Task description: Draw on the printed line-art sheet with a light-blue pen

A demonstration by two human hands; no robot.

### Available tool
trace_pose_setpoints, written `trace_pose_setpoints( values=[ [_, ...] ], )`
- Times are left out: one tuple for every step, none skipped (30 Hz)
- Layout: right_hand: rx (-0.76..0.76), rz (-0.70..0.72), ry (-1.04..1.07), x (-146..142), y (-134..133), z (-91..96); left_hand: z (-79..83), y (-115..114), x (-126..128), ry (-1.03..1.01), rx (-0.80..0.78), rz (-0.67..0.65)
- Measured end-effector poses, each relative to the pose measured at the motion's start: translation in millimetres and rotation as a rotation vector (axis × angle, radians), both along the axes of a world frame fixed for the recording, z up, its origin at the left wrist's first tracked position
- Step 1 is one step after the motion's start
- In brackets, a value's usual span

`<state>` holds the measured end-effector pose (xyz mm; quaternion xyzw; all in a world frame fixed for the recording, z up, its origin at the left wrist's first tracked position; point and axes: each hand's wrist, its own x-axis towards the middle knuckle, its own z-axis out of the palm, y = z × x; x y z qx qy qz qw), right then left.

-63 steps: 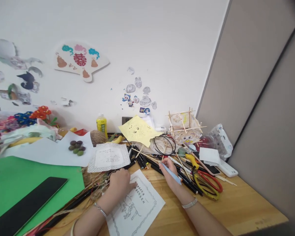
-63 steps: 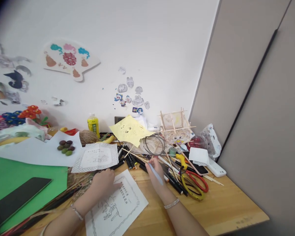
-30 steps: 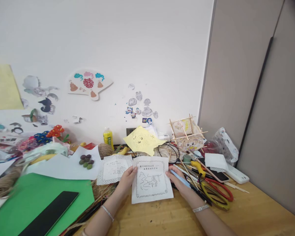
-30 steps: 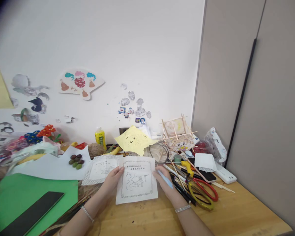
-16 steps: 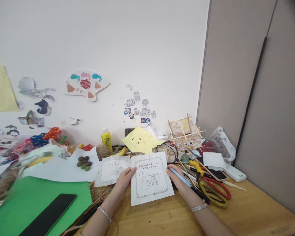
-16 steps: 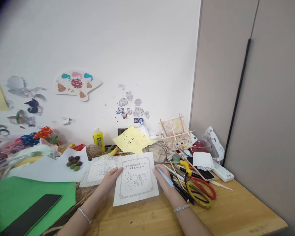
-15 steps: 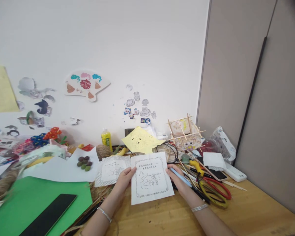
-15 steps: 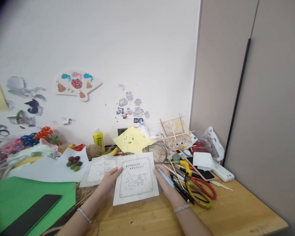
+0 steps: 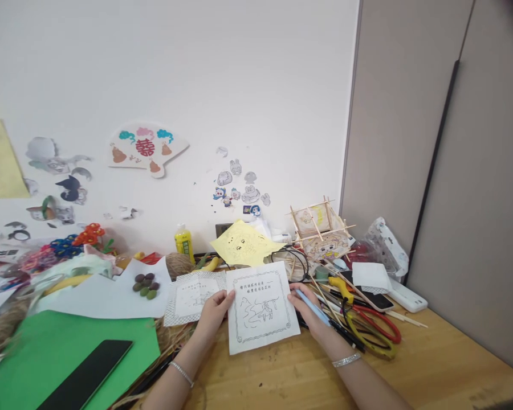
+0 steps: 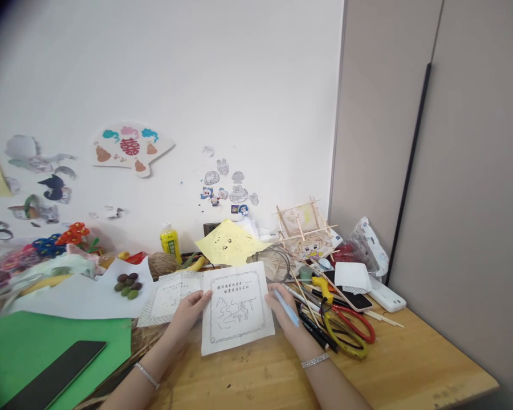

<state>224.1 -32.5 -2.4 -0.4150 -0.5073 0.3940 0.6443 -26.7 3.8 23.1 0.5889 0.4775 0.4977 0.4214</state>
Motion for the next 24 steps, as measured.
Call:
trace_pose_setpoints(
  values=[
    [-0.001,-0.004,0.006,0,-1,0.9,1.2,-1,0,-0.027,-0.002,-0.031],
    [-0.004,-0.003,0.016,0,-1,2.0,2.4,-1,1,-0.061,-0.008,-0.065],
    [-0.007,0.003,0.028,0,-2,3.0,3.6,-2,2,-0.098,-0.019,-0.093],
    [-0.009,0.015,0.044,0,-3,4.1,5.0,-3,2,-0.133,-0.030,-0.115],
    [-0.011,0.032,0.061,0,-4,5.2,6.6,-3,3,-0.166,-0.042,-0.132],
    [-0.014,0.052,0.080,-1,-5,6.1,8.5,-4,3,-0.199,-0.056,-0.149],
    [-0.020,0.076,0.098,-1,-5,7.1,10.6,-5,3,-0.229,-0.072,-0.165],
    [-0.031,0.101,0.117,-1,-6,7.9,12.9,-6,2,-0.254,-0.091,-0.183],
    [-0.046,0.132,0.132,-2,-7,8.8,15.2,-6,1,-0.271,-0.111,-0.198],
    [-0.065,0.170,0.140,-2,-8,9.6,17.4,-7,-2,-0.280,-0.128,-0.205],
    [-0.086,0.210,0.140,-3,-9,10.3,19.1,-7,-4,-0.282,-0.140,-0.209],
    [-0.102,0.249,0.134,-4,-11,11.1,20.2,-7,-7,-0.277,-0.146,-0.207],
    [-0.112,0.288,0.118,-5,-13,12.0,20.4,-6,-11,-0.261,-0.151,-0.196],
    [-0.117,0.327,0.096,-6,-16,13.0,19.8,-4,-14,-0.237,-0.153,-0.182],
    [-0.116,0.359,0.071,-8,-18,14.2,18.3,-2,-17,-0.202,-0.155,-0.161],
    [-0.121,0.392,0.043,-9,-21,15.4,16.2,1,-20,-0.161,-0.151,-0.136],
    [-0.129,0.416,0.019,-10,-23,16.8,13.8,3,-22,-0.119,-0.141,-0.112],
    [-0.138,0.416,0.004,-12,-24,18.1,11.6,6,-23,-0.090,-0.122,-0.093],
    [-0.151,0.399,-0.006,-12,-25,19.4,10.0,7,-23,-0.074,-0.097,-0.083],
    [-0.170,0.364,-0.007,-13,-25,20.6,9.3,8,-23,-0.063,-0.070,-0.071],
    [-0.193,0.319,-0.003,-14,-25,21.6,9.7,8,-22,-0.057,-0.040,-0.064],
    [-0.215,0.277,0.003,-14,-24,22.4,11.0,6,-20,-0.052,-0.014,-0.062],
    [-0.235,0.238,0.013,-14,-24,23.1,13.2,4,-19,-0.046,0.009,-0.064],
    [-0.245,0.208,0.025,-14,-24,23.6,16.0,2,-17,-0.047,0.029,-0.085]
  ],
)
